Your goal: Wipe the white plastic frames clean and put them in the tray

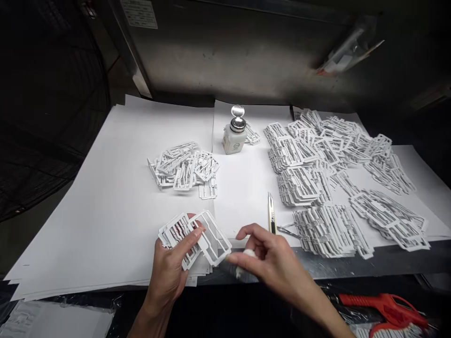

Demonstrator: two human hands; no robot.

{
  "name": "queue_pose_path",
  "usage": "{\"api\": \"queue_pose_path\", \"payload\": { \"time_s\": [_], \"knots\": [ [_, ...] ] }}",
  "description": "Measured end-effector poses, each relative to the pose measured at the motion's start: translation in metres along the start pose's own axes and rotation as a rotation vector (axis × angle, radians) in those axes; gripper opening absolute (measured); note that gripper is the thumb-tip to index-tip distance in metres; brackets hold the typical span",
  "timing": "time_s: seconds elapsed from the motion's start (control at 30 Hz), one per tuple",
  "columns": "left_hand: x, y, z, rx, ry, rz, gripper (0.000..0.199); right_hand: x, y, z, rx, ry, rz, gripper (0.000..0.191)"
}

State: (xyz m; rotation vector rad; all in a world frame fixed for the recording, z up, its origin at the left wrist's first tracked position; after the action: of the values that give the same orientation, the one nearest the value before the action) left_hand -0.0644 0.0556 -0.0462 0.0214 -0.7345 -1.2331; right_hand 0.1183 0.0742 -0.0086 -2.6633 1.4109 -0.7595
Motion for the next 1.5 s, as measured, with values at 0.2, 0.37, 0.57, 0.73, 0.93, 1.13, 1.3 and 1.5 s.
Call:
{"api": "queue_pose_path", "payload": {
  "time_s": [0.2, 0.37, 0.57, 0.73, 0.93, 1.13, 1.3, 1.5],
  "knots": [
    [0.003, 0.017, -0.008, -0.097, -0.050, -0.063, 0.036, 0.005, -0.033, 0.009, -0.189, -0.048, 0.159, 0.019],
    [0.005, 0.026, -0.014, -0.136, -0.067, -0.123, 0.033, 0.003, -0.033, -0.004, -0.159, -0.174, 0.201, 0.011],
    [0.007, 0.036, -0.019, -0.114, -0.055, -0.212, 0.031, -0.012, -0.012, -0.044, 0.087, -0.401, 0.164, 0.010],
    [0.009, 0.036, -0.019, -0.133, -0.034, -0.190, 0.029, -0.019, -0.008, -0.050, 0.293, -0.462, 0.177, 0.008],
    [0.005, 0.030, -0.020, -0.153, -0.095, -0.137, 0.031, -0.010, -0.041, -0.028, 0.266, -0.331, 0.327, 0.004],
    [0.002, 0.031, -0.019, -0.110, -0.104, -0.133, 0.034, -0.008, -0.031, -0.028, 0.184, -0.321, 0.224, 0.008],
    [-0.001, 0.028, -0.013, -0.096, -0.040, -0.081, 0.030, 0.009, -0.015, -0.013, 0.150, -0.247, 0.058, 0.006],
    [-0.001, 0.026, -0.010, -0.098, 0.011, -0.041, 0.028, 0.030, -0.005, -0.006, 0.054, -0.217, 0.047, 0.005]
  ]
}}
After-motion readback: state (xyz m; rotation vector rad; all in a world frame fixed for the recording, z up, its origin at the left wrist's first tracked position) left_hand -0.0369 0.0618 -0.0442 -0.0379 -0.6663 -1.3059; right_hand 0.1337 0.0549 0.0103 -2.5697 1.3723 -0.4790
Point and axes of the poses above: each hand's wrist, its own x-axis away from the middle knuckle, its own y-axis out of the palm, z = x × y, the point moved 8 cm from there along -x, towards the middle knuckle, and after that the axes turned 11 degrees about -z, right-handed, at the moved point
